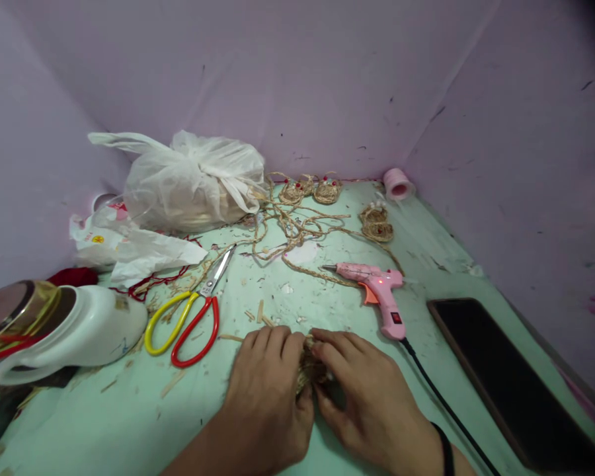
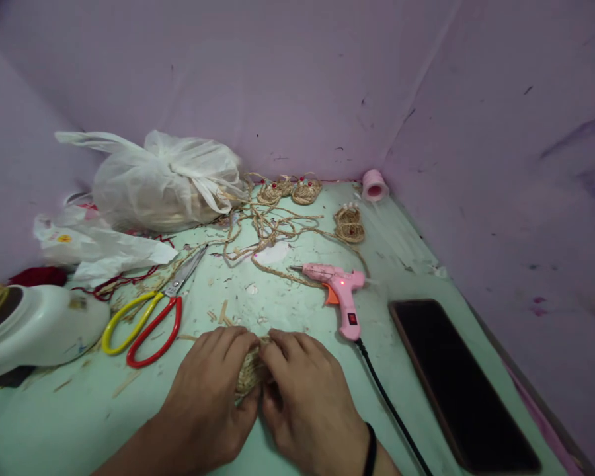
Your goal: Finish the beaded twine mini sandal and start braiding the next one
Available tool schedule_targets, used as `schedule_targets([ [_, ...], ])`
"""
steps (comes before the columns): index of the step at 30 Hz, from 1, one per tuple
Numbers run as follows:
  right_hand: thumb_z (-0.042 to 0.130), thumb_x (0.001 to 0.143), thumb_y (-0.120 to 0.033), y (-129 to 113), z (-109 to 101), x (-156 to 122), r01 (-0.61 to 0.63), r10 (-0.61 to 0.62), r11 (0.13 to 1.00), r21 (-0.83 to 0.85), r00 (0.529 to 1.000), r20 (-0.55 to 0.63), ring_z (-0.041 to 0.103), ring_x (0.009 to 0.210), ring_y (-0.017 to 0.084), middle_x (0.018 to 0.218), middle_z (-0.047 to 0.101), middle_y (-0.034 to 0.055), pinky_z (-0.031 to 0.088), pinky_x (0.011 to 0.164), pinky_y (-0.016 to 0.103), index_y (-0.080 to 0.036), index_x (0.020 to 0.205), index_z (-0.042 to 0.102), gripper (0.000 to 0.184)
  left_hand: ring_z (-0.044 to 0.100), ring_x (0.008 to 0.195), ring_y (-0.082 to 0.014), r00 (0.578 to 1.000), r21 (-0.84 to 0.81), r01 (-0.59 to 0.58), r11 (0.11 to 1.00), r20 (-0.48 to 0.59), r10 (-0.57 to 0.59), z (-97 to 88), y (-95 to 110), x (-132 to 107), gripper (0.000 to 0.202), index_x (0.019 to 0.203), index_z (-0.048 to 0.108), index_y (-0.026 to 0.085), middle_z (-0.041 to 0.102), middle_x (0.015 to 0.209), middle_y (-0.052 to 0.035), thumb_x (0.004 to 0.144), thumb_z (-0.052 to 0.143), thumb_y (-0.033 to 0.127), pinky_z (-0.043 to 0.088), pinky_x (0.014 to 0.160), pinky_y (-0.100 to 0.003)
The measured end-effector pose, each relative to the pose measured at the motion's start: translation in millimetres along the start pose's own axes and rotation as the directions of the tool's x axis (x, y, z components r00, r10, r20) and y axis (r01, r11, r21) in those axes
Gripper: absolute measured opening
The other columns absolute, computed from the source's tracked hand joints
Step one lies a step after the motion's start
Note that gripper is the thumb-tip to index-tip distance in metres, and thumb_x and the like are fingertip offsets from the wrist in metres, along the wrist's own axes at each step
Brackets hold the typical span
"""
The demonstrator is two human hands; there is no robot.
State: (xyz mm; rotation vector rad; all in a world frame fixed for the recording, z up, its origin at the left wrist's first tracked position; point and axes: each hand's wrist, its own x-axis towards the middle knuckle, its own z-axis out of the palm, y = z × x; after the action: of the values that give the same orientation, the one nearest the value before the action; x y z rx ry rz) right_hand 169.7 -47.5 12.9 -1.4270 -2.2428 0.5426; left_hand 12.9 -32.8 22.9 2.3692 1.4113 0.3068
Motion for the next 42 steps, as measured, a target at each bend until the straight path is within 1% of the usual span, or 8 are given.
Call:
schedule_targets([
  [4, 0.051, 0.071, -0.014, -0.1, -1.7, -2.2, 0.02, -0.019, 0.998, -0.067, 1.0, 0.019, 0.049, 0.107, 0.028, 0.131, 0.047, 0.0089, 0.05, 0.072, 0.04, -0.023, 0.1, 0.056, 0.031, 0.045, 0.092, -0.027, 1.0, -0.012, -0.022, 1.0, -0.002, 0.022, -0.2, -3.1, 0.0, 0.032, 0.096, 0.053, 0.017, 0.053, 0.101, -0.0101, 0.065, 0.052, 0.019, 0.037, 0.083, -0.047],
  [13, 0.058, 0.073, -0.018, 3.0, 0.0, 3.2, 0.08, -0.081, 0.997, -0.017, 0.995, -0.054, 0.056, 0.09, 0.022, 0.1, 0.065, 0.0023, 0.051, 0.064, 0.032, -0.023, 0.08, 0.061, 0.01, 0.044, 0.082, -0.024, 0.998, -0.095, -0.054, 0.994, -0.034, 0.051, 4.8, -3.7, 4.2, 0.025, 0.082, 0.058, 0.018, 0.053, 0.087, -0.0077, 0.059, 0.051, 0.011, 0.039, 0.073, -0.043],
  [20, 0.056, 0.075, -0.018, 5.5, 8.6, -1.6, 0.08, -0.085, 0.996, -0.041, 0.987, -0.139, 0.056, 0.091, 0.021, 0.103, 0.065, 0.0009, 0.051, 0.059, 0.026, -0.023, 0.082, 0.061, 0.01, 0.042, 0.073, -0.0213, 0.993, -0.128, -0.063, 0.99, -0.108, 0.049, 13.6, -7.1, 7.3, 0.019, 0.072, 0.058, 0.019, 0.049, 0.076, -0.0059, 0.055, 0.052, 0.012, 0.036, 0.062, -0.039],
  [27, 0.054, 0.077, -0.02, 1.5, 8.9, -3.1, 0.046, -0.052, 0.997, -0.059, 0.994, -0.1, 0.057, 0.091, 0.023, 0.104, 0.065, 0.0018, 0.051, 0.058, 0.03, -0.024, 0.082, 0.061, 0.01, 0.044, 0.08, -0.0227, 0.998, -0.058, -0.044, 0.997, -0.043, 0.041, 9.0, -4.0, 1.7, 0.016, 0.073, 0.054, 0.019, 0.049, 0.081, -0.0062, 0.059, 0.052, 0.013, 0.037, 0.072, -0.041],
  [31, 0.053, 0.075, -0.014, 1.4, 9.3, -6.5, 0.032, -0.038, 0.998, -0.045, 0.99, -0.133, 0.056, 0.099, 0.024, 0.114, 0.059, 0.0084, 0.052, 0.069, 0.035, -0.021, 0.097, 0.055, 0.023, 0.044, 0.083, -0.0237, 0.997, -0.029, -0.048, 0.998, -0.055, 0.046, 4.8, -3.3, 2.2, 0.02, 0.08, 0.052, 0.019, 0.049, 0.084, -0.0066, 0.061, 0.052, 0.015, 0.037, 0.079, -0.043],
  [35, 0.055, 0.077, -0.019, 10.3, 7.8, -9.7, 0.062, -0.064, 0.998, -0.014, 0.988, -0.14, 0.044, 0.117, 0.026, 0.13, 0.045, 0.0159, 0.046, 0.087, 0.04, -0.016, 0.121, 0.038, 0.048, 0.045, 0.089, -0.0237, 0.999, -0.083, -0.034, 0.996, -0.019, 0.032, -0.8, -4.5, 3.4, 0.026, 0.088, 0.049, 0.019, 0.051, 0.091, -0.0062, 0.062, 0.052, 0.015, 0.035, 0.086, -0.043],
  [39, 0.061, 0.076, -0.037, 19.5, 4.1, -12.2, 0.062, -0.048, 0.993, 0.104, 0.99, -0.134, 0.046, 0.116, 0.025, 0.126, 0.049, 0.0145, 0.042, 0.093, 0.04, -0.015, 0.132, 0.025, 0.071, 0.042, 0.102, -0.0247, 1.0, -0.16, -0.019, 0.987, 0.014, 0.022, -6.0, -10.2, -1.7, 0.04, 0.103, 0.044, 0.018, 0.048, 0.107, -0.0087, 0.065, 0.056, 0.019, 0.034, 0.092, -0.042],
  [42, 0.063, 0.075, -0.038, 20.6, 1.9, -11.8, 0.044, -0.023, 0.982, 0.184, 0.993, -0.114, 0.048, 0.113, 0.024, 0.124, 0.05, 0.0125, 0.042, 0.093, 0.039, -0.018, 0.135, 0.022, 0.076, 0.034, 0.115, -0.0275, 1.0, -0.139, -0.02, 0.99, 0.011, 0.021, -11.4, -15.3, -4.8, 0.061, 0.121, 0.035, 0.019, 0.04, 0.124, -0.0116, 0.065, 0.06, 0.024, 0.029, 0.098, -0.044],
])
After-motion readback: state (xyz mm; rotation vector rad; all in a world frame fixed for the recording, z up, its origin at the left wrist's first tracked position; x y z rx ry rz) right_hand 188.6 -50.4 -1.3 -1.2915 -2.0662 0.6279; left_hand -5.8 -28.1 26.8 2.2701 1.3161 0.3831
